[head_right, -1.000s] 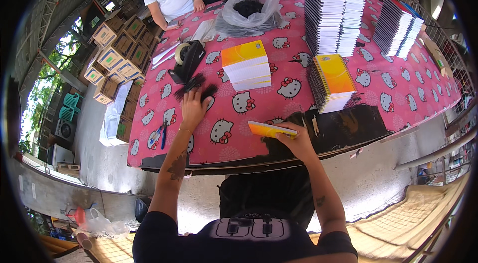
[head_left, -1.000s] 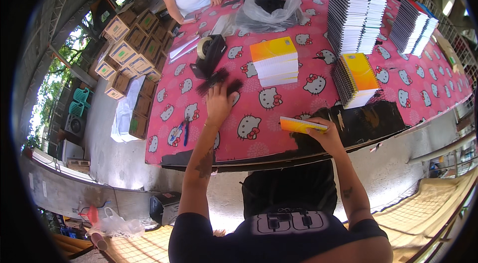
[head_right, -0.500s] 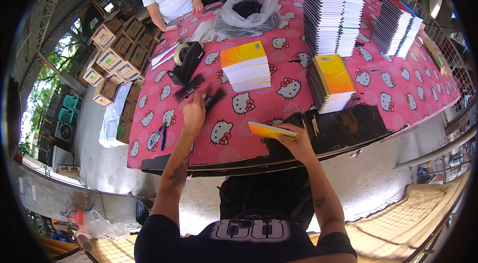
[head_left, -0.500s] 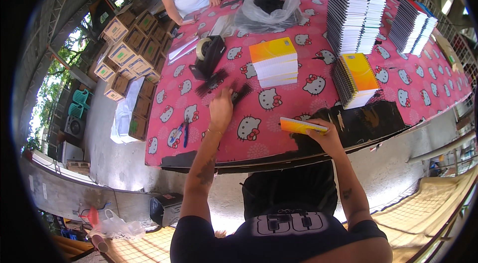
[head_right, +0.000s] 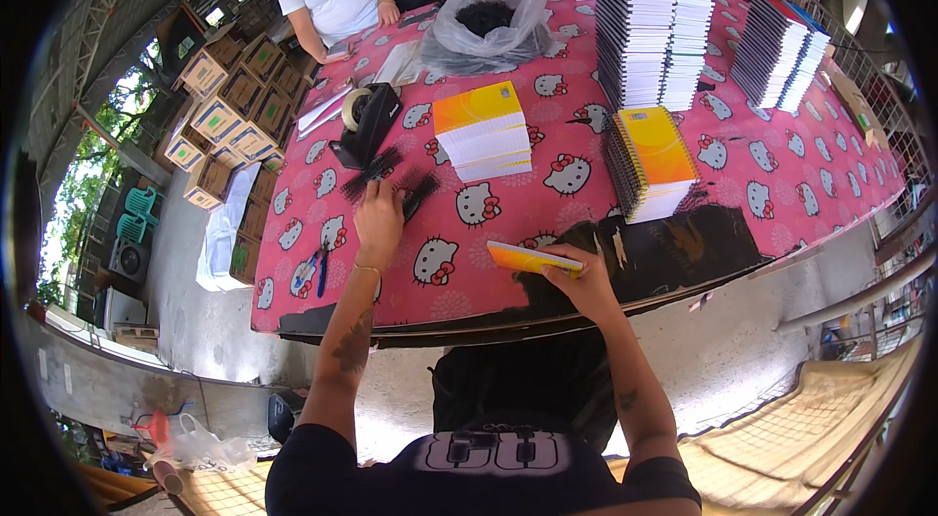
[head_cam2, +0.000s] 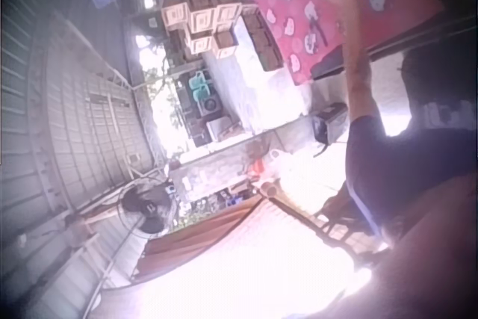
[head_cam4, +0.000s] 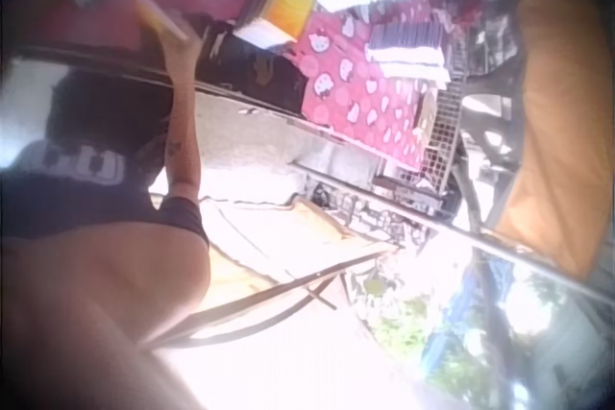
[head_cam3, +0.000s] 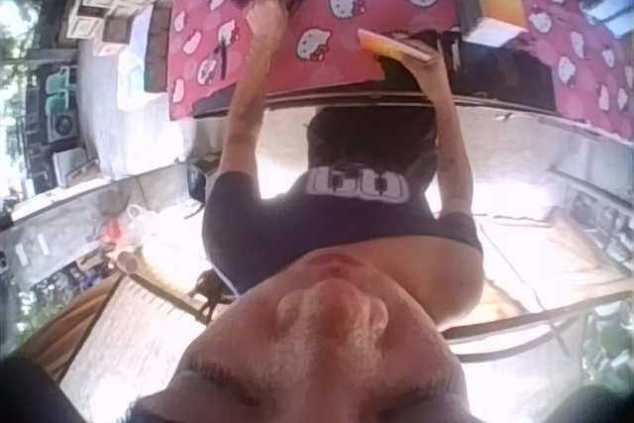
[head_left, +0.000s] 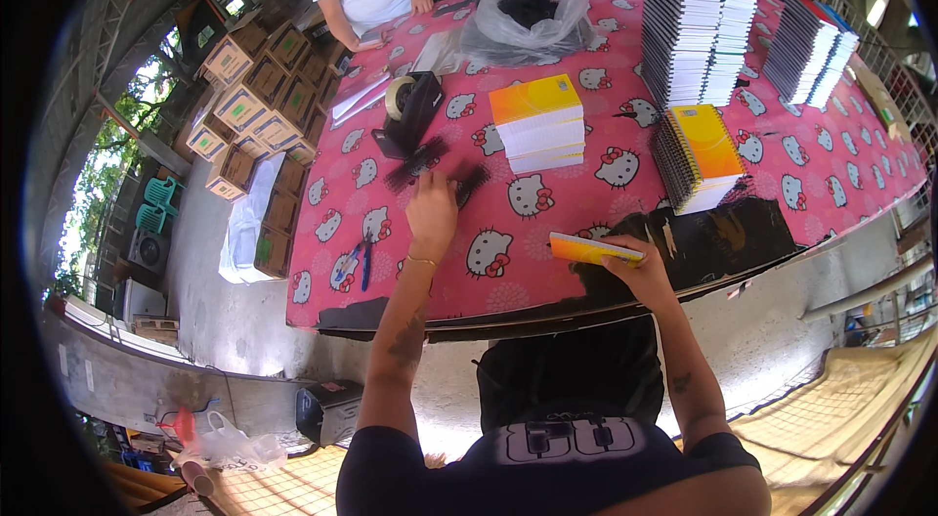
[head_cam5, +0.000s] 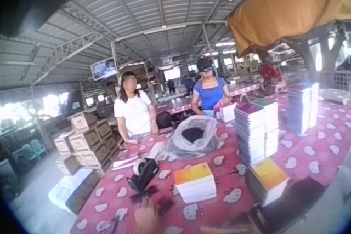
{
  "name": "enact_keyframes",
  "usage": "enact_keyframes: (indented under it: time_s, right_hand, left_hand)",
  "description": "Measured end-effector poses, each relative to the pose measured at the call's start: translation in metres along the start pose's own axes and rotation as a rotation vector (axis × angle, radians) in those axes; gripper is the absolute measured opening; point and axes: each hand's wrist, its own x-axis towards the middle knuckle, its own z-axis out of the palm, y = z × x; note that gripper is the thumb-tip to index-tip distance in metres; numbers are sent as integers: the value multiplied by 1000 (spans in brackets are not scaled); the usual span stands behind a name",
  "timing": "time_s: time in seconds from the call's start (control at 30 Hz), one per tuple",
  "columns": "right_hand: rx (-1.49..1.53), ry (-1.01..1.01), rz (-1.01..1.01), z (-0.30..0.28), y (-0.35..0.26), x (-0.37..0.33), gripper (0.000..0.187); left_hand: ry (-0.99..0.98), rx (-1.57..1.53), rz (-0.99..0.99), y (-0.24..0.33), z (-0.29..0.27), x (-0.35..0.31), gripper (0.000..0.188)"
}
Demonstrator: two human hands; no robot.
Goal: The person is aligning the pages of spiral notebooks, checking their edges, and placing them onto a growing stack on a table.
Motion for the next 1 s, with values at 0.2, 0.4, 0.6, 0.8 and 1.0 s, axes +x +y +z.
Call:
enact_keyframes:
  time_s: [0.2, 0.4, 0.6, 0.8, 1.0]
  right_hand:
    - [0, 17, 20, -2, 0, -2, 25]
    - [-39, -9, -2, -1, -4, 1, 25]
    - [-44, -17, -32, 0, -8, 3, 30]
    - [-136, -58, -71, -5, -8, 3, 31]
    - [-130, -74, -30, -3, -11, 6, 31]
  left_hand:
    - [-163, -147, 66, 17, -10, -14, 19]
    - [-30, -45, 37, -7, 7, -19, 21]
    - [18, -91, 91, 1, 1, -16, 22]
    - [-59, -657, 42, 74, -54, -32, 23]
    - [-190, -871, 86, 106, -75, -70, 22]
